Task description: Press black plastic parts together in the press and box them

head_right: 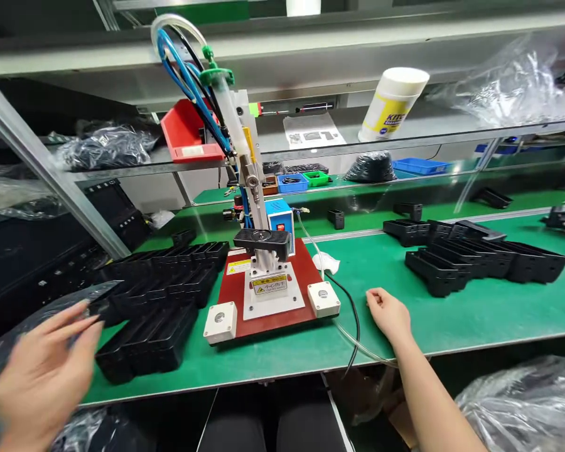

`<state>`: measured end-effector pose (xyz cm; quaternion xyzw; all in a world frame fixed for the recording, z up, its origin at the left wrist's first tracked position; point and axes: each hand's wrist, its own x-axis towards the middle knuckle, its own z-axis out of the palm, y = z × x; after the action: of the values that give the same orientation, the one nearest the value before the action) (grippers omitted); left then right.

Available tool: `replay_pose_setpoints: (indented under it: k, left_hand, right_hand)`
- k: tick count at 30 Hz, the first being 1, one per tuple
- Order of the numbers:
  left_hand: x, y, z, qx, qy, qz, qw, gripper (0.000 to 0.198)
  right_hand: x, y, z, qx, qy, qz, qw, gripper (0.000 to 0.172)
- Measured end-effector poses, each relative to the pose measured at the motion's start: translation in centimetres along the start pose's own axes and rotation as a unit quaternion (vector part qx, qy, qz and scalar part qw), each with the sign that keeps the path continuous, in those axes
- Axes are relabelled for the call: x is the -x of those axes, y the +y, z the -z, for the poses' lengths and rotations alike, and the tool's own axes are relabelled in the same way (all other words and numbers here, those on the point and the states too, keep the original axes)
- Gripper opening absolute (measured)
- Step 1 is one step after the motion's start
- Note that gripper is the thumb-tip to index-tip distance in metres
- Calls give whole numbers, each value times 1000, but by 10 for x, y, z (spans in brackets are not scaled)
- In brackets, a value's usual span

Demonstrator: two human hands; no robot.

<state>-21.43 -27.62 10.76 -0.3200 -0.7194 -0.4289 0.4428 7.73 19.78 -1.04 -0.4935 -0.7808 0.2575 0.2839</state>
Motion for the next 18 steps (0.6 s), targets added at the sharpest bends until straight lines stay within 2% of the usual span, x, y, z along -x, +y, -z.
replay_pose_setpoints:
  k: [3,6,9,11,13,15,18]
  left_hand:
    - [-28,60,-68,122,-103,-106,981,15]
    - [-59,108,-131,185,-128,-217,950,15]
    - [-79,134,-173,180,-198,-227,937,14]
    - [-83,139,-185,159,-269,-195,930,16]
    - [-82,138,-188,149,-320,-187,917,19]
    - [-78,135,-184,147,-328,-221,907,21]
    - [-71,132,-179,148,-305,-262,904,23]
  right_hand:
    - [2,0,3,-6,-1,10,1000,43]
    - [4,-1,6,-16,2,19,1000,45]
    - [5,-2,8,-24,8,31,999,46]
    - [6,-1,7,-27,9,39,999,44]
    - [6,0,5,-30,8,44,999,42]
    - [6,2,3,-30,7,46,998,39]
    - [5,4,0,-27,8,44,999,37]
